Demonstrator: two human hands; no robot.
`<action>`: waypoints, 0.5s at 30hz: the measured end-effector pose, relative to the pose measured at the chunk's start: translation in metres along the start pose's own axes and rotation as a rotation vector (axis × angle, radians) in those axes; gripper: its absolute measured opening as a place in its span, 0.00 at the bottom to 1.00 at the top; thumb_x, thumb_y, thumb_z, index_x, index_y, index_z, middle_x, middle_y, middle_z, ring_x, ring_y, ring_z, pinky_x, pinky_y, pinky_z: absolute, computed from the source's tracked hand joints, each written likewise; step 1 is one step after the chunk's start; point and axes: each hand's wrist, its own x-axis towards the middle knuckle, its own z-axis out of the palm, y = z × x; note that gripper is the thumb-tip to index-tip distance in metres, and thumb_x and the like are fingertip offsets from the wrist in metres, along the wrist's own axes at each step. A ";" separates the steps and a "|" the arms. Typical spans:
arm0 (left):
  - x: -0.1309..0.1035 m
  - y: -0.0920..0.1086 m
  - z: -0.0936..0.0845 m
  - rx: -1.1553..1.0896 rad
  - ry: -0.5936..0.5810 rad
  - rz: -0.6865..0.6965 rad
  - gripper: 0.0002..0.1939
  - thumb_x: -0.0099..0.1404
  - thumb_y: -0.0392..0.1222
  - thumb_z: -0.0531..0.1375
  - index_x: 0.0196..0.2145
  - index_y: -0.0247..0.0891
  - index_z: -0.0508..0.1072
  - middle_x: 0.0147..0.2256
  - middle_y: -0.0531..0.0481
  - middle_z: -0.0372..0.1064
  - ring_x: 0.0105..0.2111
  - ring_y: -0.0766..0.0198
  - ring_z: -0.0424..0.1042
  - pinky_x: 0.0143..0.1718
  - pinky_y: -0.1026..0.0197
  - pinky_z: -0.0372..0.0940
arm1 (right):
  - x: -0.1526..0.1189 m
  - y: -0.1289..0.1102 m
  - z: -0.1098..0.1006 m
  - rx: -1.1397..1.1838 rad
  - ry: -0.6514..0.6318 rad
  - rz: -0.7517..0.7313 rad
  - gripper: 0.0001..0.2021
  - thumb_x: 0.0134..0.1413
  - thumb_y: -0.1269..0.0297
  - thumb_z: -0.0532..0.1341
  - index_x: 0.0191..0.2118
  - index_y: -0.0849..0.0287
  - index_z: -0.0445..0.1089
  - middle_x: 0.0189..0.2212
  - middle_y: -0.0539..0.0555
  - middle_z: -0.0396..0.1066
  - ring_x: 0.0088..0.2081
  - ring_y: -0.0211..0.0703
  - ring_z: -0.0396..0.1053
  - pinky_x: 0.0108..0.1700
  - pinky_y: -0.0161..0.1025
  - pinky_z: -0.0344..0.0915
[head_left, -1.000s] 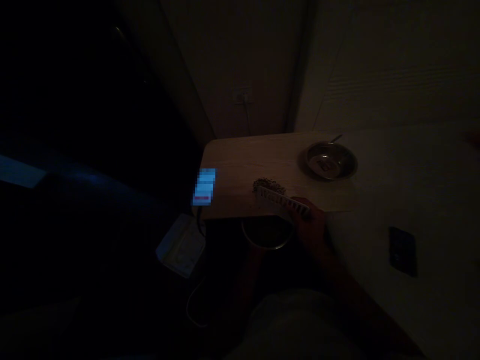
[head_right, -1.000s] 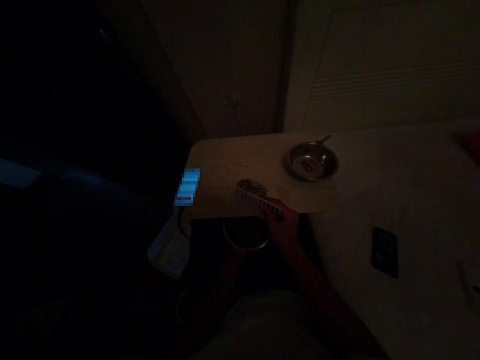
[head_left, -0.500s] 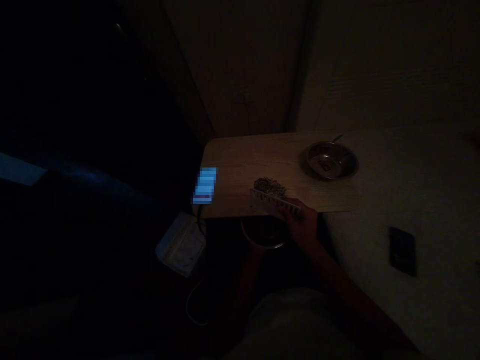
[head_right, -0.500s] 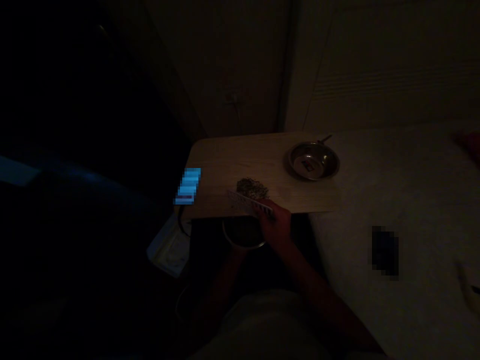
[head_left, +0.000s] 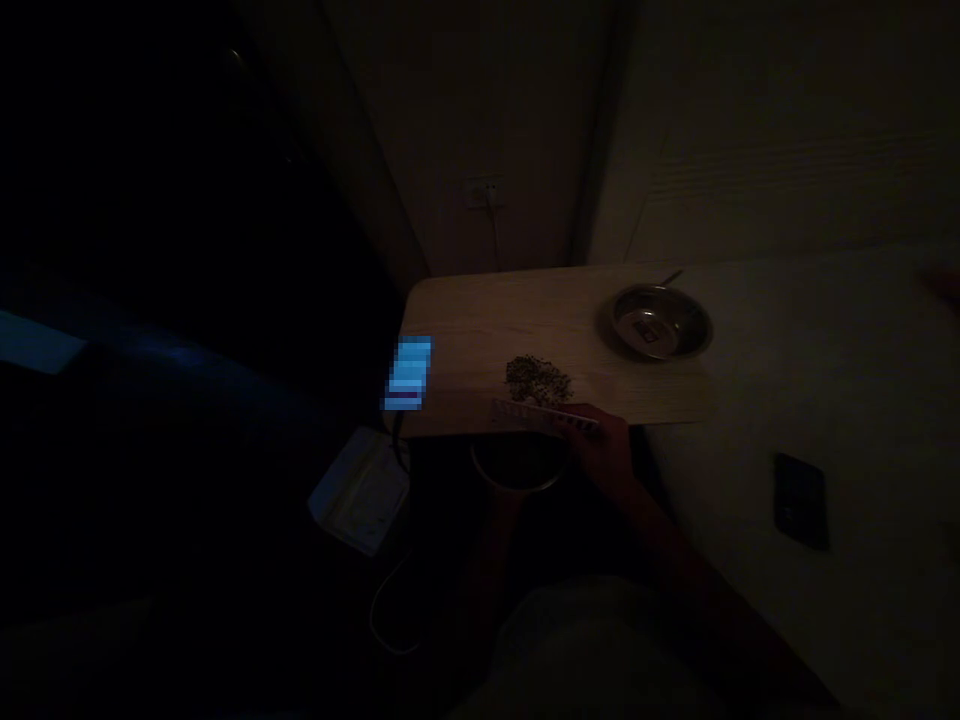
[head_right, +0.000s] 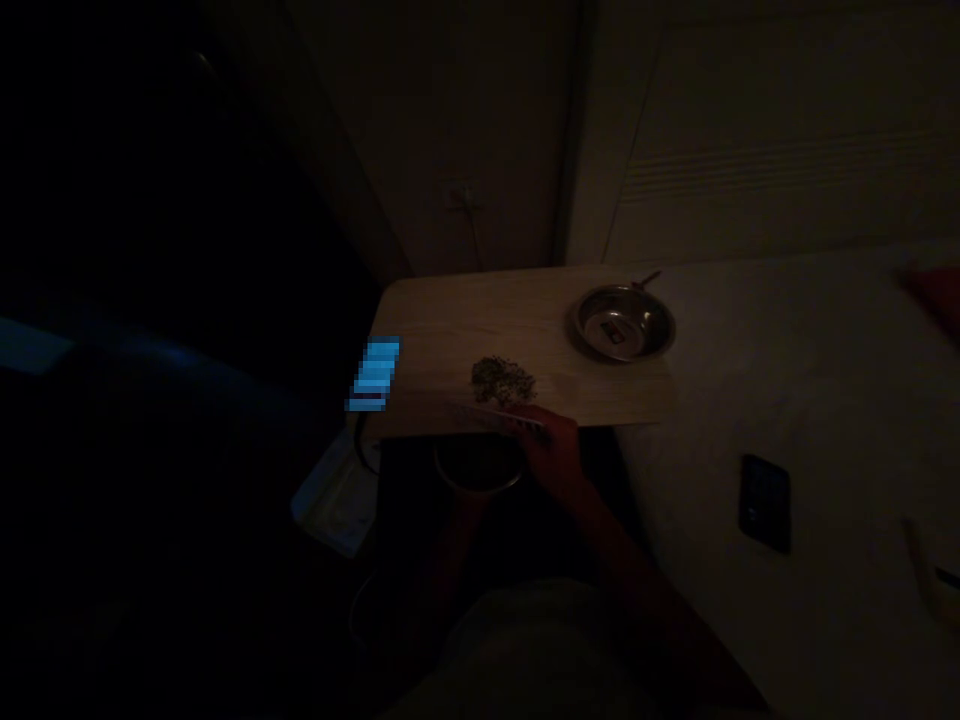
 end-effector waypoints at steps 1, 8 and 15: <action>0.000 -0.001 -0.001 -0.008 0.025 -0.001 0.47 0.73 0.71 0.34 0.53 0.36 0.81 0.68 0.48 0.62 0.74 0.45 0.50 0.77 0.36 0.40 | -0.001 0.001 -0.004 0.011 -0.005 0.013 0.08 0.56 0.56 0.69 0.36 0.54 0.83 0.35 0.54 0.84 0.36 0.49 0.81 0.41 0.44 0.77; 0.002 -0.003 -0.007 -0.060 0.103 -0.054 0.43 0.72 0.72 0.41 0.48 0.34 0.82 0.59 0.45 0.74 0.73 0.44 0.52 0.77 0.36 0.33 | -0.003 0.003 -0.027 -0.012 0.253 0.023 0.08 0.53 0.58 0.71 0.36 0.55 0.81 0.31 0.52 0.82 0.32 0.46 0.78 0.37 0.41 0.75; 0.007 -0.003 -0.004 -0.070 -0.092 -0.151 0.43 0.76 0.66 0.36 0.57 0.32 0.78 0.65 0.45 0.67 0.71 0.49 0.57 0.77 0.40 0.39 | -0.005 -0.002 -0.026 -0.084 0.141 -0.048 0.06 0.58 0.59 0.69 0.39 0.54 0.81 0.33 0.51 0.83 0.32 0.45 0.79 0.37 0.40 0.75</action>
